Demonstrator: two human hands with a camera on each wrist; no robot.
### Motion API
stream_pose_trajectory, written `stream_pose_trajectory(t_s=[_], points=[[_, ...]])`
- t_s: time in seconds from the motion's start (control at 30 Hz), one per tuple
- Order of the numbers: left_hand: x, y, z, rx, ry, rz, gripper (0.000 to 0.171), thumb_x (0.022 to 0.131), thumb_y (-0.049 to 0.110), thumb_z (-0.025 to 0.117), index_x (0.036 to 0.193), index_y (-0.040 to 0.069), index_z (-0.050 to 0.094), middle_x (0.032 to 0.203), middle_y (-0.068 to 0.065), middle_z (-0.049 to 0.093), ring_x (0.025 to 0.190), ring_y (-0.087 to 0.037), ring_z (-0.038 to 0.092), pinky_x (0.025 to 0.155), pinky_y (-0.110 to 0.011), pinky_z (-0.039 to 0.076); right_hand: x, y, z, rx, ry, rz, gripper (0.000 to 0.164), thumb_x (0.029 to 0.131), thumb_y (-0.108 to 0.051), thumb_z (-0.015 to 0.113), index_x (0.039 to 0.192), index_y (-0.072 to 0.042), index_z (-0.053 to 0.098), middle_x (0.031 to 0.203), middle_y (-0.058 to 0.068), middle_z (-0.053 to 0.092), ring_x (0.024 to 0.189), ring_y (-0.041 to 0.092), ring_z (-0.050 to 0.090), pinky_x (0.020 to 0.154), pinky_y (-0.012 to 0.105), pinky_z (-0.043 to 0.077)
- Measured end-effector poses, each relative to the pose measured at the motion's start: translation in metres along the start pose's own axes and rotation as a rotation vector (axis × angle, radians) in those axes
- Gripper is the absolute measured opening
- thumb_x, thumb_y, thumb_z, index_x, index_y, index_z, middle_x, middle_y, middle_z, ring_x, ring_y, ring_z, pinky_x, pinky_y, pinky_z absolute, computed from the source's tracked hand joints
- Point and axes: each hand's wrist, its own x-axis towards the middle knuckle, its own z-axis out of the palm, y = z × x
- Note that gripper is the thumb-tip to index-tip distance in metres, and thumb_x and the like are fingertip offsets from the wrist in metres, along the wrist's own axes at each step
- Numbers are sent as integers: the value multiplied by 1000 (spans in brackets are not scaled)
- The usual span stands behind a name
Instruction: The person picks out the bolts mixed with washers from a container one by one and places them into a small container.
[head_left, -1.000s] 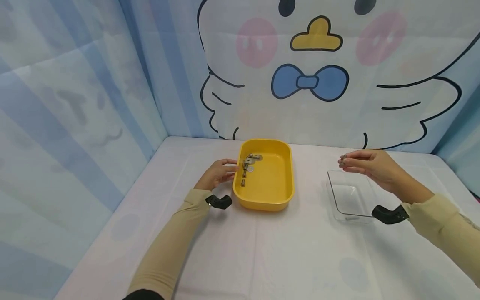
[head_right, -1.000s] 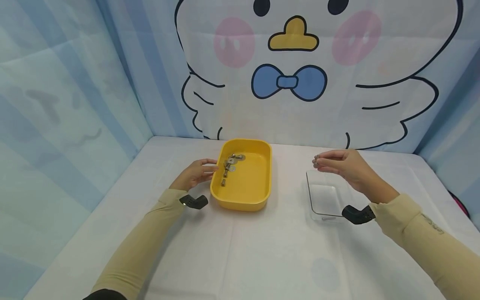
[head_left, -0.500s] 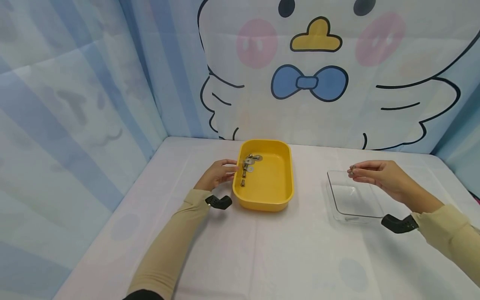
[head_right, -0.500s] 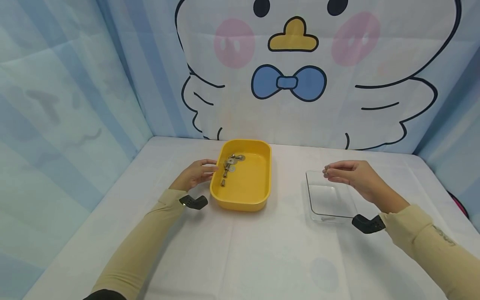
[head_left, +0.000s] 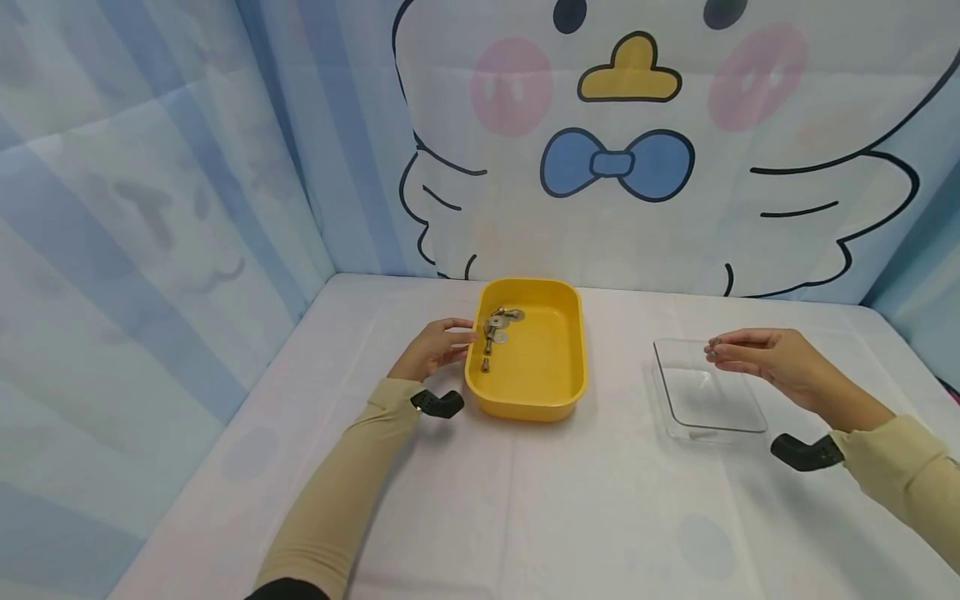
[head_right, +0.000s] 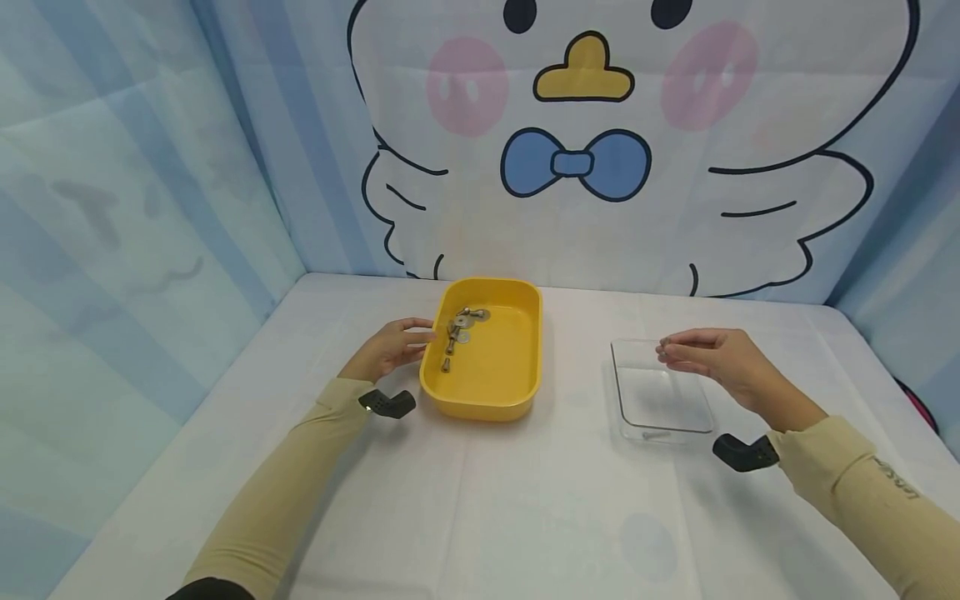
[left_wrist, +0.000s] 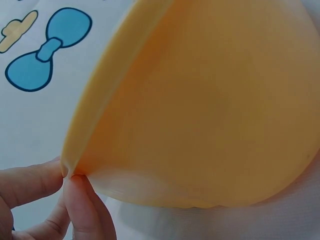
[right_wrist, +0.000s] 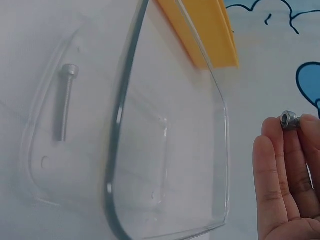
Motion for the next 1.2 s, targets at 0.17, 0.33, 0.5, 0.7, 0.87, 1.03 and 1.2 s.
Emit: stream_pose_trajectory(t_s=[0.17,0.33,0.5,0.7,0.87,1.03,1.2], points=[[1,0,0,0,-1,-4,44,89,10,63,131,7,51,115,-9,59,70,-6,56,71,-16,52,1,5,-2,-28,13,3,14,91,-19,62,102,-19,70,92,-20,69,87,-2,66,76,9,50],[1,1,0,10,4,-8,44,90,11,63,131,8,50,120,-11,58,73,-7,56,79,-20,52,5,10,-5,-46,17,11,13,91,-19,62,96,-28,69,91,-23,68,86,-3,66,74,8,50],[1,2,0,11,11,-18,43,89,12,63,131,9,51,122,-11,57,74,-8,56,78,-19,52,7,14,-9,-34,11,6,14,91,-17,62,95,-28,69,91,-22,69,86,-3,66,74,10,51],[0,3,0,9,16,-30,44,89,12,64,131,9,51,118,-10,58,69,-7,55,75,-18,52,6,19,-10,-22,14,-9,14,91,-14,62,96,-25,70,91,-20,69,85,-3,66,76,14,53],[1,3,0,9,19,-31,44,89,12,64,131,9,51,117,-10,58,69,-7,55,70,-16,51,7,20,-11,-21,7,-4,15,91,-14,62,95,-26,70,91,-20,69,85,-3,66,74,12,53],[1,3,0,19,20,-32,43,89,13,64,131,9,52,119,-10,58,72,-8,55,69,-16,51,8,20,-11,-44,11,32,14,90,-18,63,93,-31,68,90,-23,68,85,-4,65,74,10,52],[2,2,0,25,15,-30,43,89,13,64,130,8,52,121,-11,57,73,-8,55,69,-16,50,9,21,-9,-72,22,48,12,90,-22,64,92,-33,67,88,-25,66,85,-5,65,74,10,52]])
